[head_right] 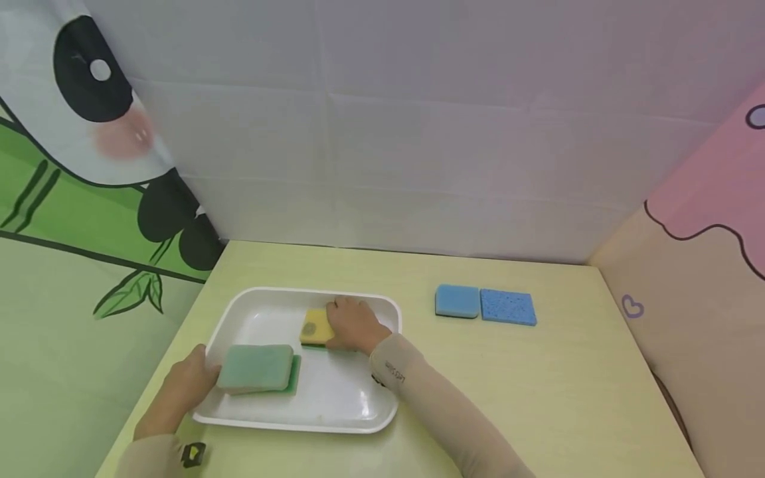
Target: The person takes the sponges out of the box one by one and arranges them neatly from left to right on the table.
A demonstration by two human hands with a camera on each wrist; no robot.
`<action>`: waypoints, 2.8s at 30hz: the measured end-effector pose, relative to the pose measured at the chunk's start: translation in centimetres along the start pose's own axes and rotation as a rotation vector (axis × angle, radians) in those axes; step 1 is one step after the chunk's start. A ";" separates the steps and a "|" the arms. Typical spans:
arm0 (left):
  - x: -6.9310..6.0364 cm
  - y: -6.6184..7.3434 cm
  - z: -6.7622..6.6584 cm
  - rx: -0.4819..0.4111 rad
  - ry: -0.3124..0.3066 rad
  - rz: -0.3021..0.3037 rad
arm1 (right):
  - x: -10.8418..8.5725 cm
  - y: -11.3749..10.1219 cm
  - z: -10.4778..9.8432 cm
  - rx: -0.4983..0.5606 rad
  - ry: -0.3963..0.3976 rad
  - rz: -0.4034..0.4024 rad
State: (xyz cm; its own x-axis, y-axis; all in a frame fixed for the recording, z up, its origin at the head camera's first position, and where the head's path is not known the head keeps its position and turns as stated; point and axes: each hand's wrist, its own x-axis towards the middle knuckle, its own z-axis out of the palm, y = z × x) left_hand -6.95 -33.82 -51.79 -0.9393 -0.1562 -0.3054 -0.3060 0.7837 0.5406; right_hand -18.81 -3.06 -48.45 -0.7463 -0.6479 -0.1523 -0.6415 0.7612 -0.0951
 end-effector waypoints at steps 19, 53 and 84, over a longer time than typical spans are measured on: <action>0.1 0.3 -0.1 -0.004 0.006 -0.002 | -4.3 2.6 -5.2 0.048 0.058 -0.041; 0.4 -0.9 0.2 0.014 -0.021 0.018 | -16.1 17.0 -6.2 0.224 0.171 0.110; 1.4 -1.4 -0.3 0.066 -0.043 0.031 | -26.5 30.2 -3.5 0.219 0.231 0.319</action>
State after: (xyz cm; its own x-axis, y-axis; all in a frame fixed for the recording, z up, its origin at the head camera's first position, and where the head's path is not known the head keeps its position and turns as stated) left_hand -7.87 -35.33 -52.79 -0.9402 -0.1069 -0.3235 -0.2652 0.8257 0.4979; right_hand -19.04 37.02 -43.84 -0.9367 -0.3500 0.0134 -0.3387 0.8956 -0.2885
